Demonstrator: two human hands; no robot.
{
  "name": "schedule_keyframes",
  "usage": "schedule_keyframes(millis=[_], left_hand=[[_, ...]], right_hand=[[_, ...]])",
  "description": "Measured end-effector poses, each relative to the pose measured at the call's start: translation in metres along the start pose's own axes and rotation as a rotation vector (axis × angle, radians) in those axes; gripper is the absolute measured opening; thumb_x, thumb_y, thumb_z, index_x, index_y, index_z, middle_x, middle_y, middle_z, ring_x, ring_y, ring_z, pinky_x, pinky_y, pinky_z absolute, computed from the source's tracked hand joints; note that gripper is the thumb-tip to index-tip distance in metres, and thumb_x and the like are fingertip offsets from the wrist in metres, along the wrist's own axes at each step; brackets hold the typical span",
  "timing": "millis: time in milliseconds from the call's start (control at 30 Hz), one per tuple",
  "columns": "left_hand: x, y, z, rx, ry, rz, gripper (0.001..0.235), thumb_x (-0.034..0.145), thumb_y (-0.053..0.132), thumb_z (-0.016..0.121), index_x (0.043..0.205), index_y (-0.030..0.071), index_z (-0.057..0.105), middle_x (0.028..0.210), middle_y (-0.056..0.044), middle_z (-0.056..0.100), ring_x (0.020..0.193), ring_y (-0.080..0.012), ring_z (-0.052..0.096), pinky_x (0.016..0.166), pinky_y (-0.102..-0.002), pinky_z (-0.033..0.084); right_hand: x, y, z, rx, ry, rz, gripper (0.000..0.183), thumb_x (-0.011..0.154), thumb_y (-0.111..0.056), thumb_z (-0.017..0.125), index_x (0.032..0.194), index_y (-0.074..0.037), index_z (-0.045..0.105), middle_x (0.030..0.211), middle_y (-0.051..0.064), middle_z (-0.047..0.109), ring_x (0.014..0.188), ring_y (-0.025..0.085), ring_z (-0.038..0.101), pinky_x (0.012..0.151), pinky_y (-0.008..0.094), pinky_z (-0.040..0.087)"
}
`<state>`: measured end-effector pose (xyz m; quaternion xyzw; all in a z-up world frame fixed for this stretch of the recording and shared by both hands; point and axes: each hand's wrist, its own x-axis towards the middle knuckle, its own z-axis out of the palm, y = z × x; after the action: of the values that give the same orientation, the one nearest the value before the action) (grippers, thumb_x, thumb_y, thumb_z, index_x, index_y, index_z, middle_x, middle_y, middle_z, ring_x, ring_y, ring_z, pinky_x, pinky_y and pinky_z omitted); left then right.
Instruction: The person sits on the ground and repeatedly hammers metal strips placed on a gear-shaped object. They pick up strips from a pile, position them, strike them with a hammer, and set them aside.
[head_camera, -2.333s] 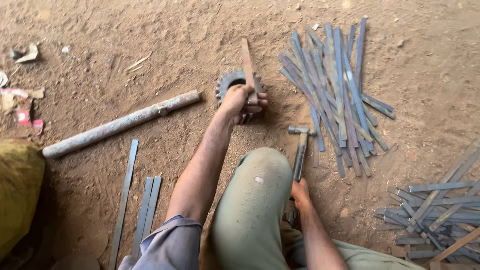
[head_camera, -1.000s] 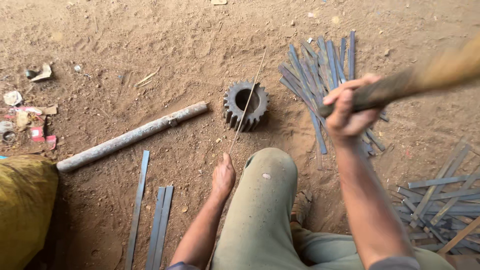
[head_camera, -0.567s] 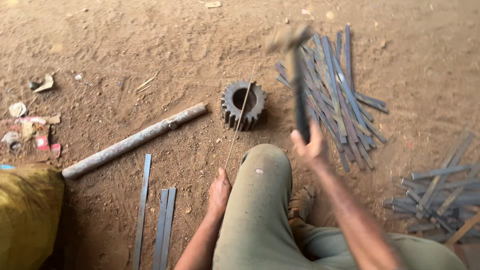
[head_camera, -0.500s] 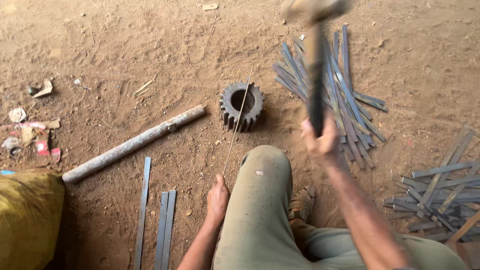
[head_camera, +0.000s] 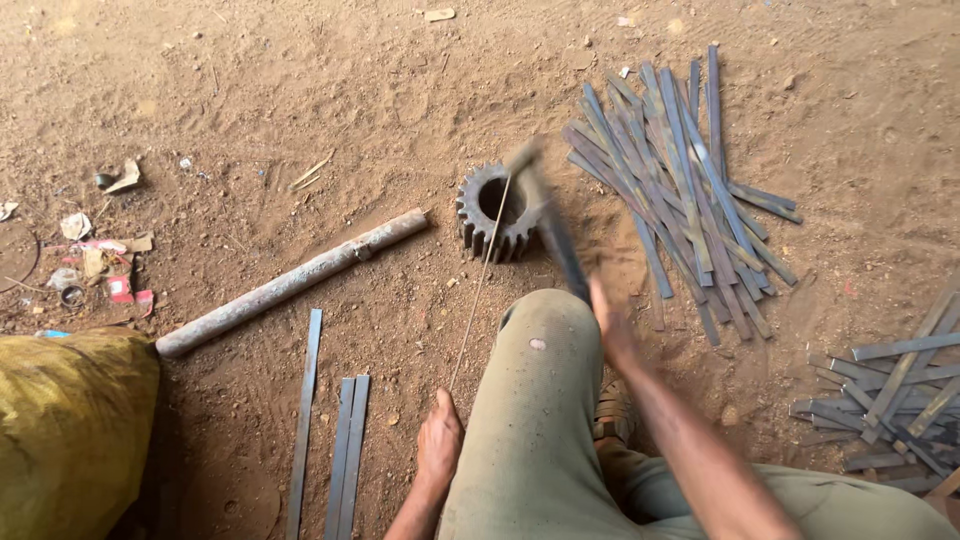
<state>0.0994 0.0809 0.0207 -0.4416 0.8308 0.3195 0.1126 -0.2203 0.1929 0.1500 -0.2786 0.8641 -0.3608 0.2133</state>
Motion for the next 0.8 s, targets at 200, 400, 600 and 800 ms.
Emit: schedule_keyframes(millis=[200, 400, 600, 800], left_hand=[[-0.001, -0.014, 0.004, -0.134, 0.019, 0.017, 0.029, 0.109, 0.019, 0.024, 0.112, -0.002, 0.043, 0.061, -0.015, 0.059, 0.047, -0.0241, 0.055, 0.038, -0.036, 0.045], [0.066, 0.03, -0.024, -0.471, -0.06, 0.14, 0.028, 0.107, 0.028, 0.047, 0.106, 0.003, 0.059, 0.069, -0.002, 0.065, 0.051, -0.0113, 0.059, 0.042, -0.029, 0.048], [0.165, 0.159, -0.109, -1.326, -0.573, 0.015, 0.037, 0.111, 0.026, 0.034, 0.11, -0.003, 0.057, 0.079, -0.009, 0.067, 0.063, -0.0171, 0.062, 0.059, -0.03, 0.056], [0.182, 0.267, -0.192, -1.41, -0.543, 0.018, 0.035, 0.11, 0.025, 0.035, 0.109, 0.001, 0.061, 0.081, -0.009, 0.069, 0.067, -0.0186, 0.07, 0.053, -0.028, 0.058]], right_hand=[[-0.044, 0.047, 0.006, 0.187, 0.107, 0.268, 0.072, 0.095, -0.05, 0.055, 0.149, -0.007, 0.037, 0.107, 0.022, 0.07, 0.094, 0.034, 0.074, 0.08, 0.052, 0.062], [-0.075, 0.117, 0.02, -0.064, 0.134, 0.31, 0.071, 0.09, -0.044, 0.062, 0.151, -0.012, 0.041, 0.116, 0.026, 0.07, 0.107, 0.044, 0.069, 0.089, 0.053, 0.054], [-0.066, 0.162, 0.019, -0.142, 0.008, 0.452, 0.076, 0.089, -0.049, 0.062, 0.154, -0.019, 0.038, 0.118, 0.022, 0.072, 0.107, 0.041, 0.071, 0.094, 0.052, 0.054], [-0.056, 0.15, 0.013, 0.053, 0.006, 0.487, 0.067, 0.095, -0.039, 0.065, 0.152, -0.013, 0.04, 0.102, 0.018, 0.069, 0.085, 0.031, 0.071, 0.074, 0.046, 0.056]])
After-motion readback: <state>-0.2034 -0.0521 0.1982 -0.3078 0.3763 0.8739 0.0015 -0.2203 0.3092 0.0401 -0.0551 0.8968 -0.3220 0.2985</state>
